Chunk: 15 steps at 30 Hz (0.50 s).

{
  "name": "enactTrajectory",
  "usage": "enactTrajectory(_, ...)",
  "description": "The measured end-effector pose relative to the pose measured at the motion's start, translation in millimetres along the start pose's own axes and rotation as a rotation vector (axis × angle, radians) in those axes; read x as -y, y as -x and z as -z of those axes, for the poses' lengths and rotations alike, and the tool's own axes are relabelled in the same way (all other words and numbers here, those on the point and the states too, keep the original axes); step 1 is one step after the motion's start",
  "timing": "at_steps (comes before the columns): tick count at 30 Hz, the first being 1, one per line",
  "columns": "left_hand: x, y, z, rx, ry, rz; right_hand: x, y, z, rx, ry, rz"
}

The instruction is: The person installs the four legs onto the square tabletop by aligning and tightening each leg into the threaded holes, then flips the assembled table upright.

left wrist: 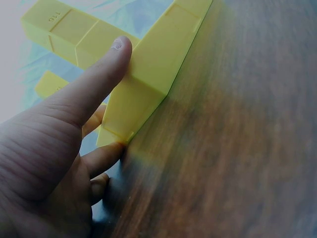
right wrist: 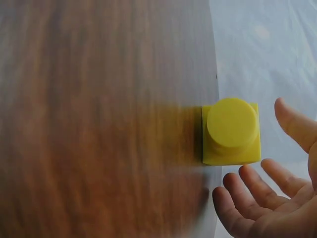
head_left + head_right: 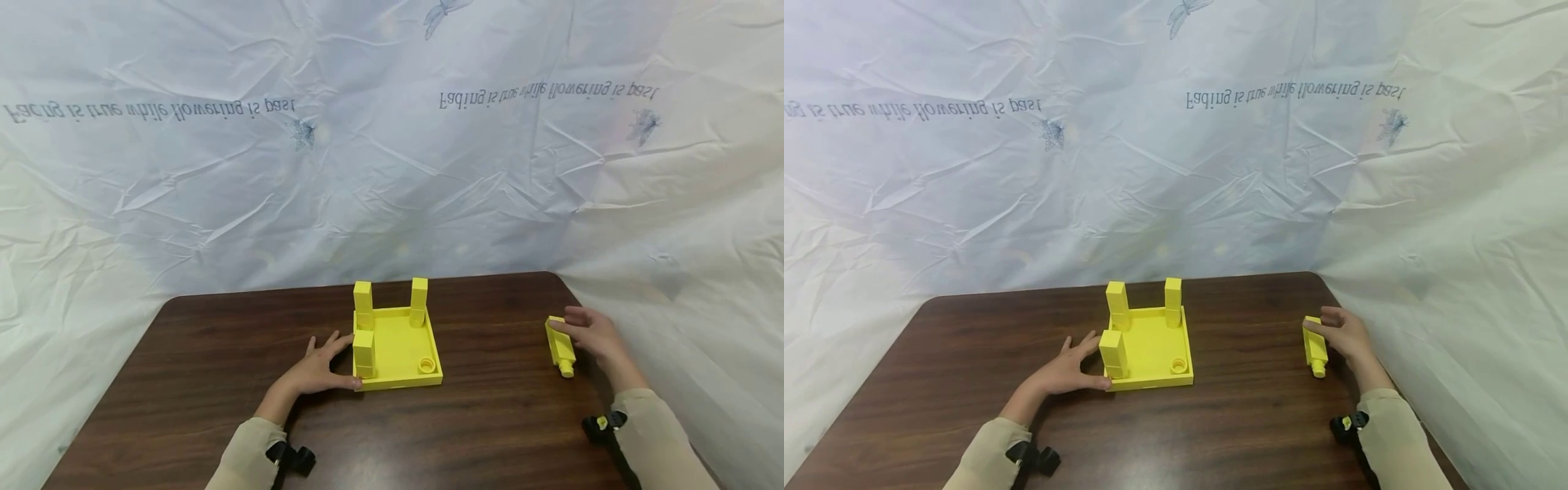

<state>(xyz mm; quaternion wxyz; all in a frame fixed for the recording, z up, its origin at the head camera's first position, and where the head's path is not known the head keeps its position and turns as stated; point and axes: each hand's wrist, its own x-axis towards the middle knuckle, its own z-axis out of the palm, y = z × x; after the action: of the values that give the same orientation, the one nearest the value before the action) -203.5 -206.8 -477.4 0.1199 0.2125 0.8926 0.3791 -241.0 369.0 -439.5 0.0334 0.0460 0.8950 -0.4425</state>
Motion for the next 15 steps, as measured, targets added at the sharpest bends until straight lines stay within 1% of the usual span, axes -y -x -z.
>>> enactTrajectory(3,0.2,0.1,-0.3,-0.001,0.002,0.003,2.7,0.7,-0.8,0.008,0.0,-0.023)
enactTrajectory(10,0.1,0.0,-0.7,-0.002,0.0,0.0,6.0,0.2,-4.1,-0.013,0.126,-0.056)
enactTrajectory(12,-0.1,-0.1,-0.7,-0.002,-0.001,-0.001,6.3,-0.1,-5.2,-0.017,0.138,-0.065)
enactTrajectory(15,-0.1,1.0,-0.2,-0.005,0.001,-0.003,7.5,-2.2,-6.7,0.004,0.151,-0.071)
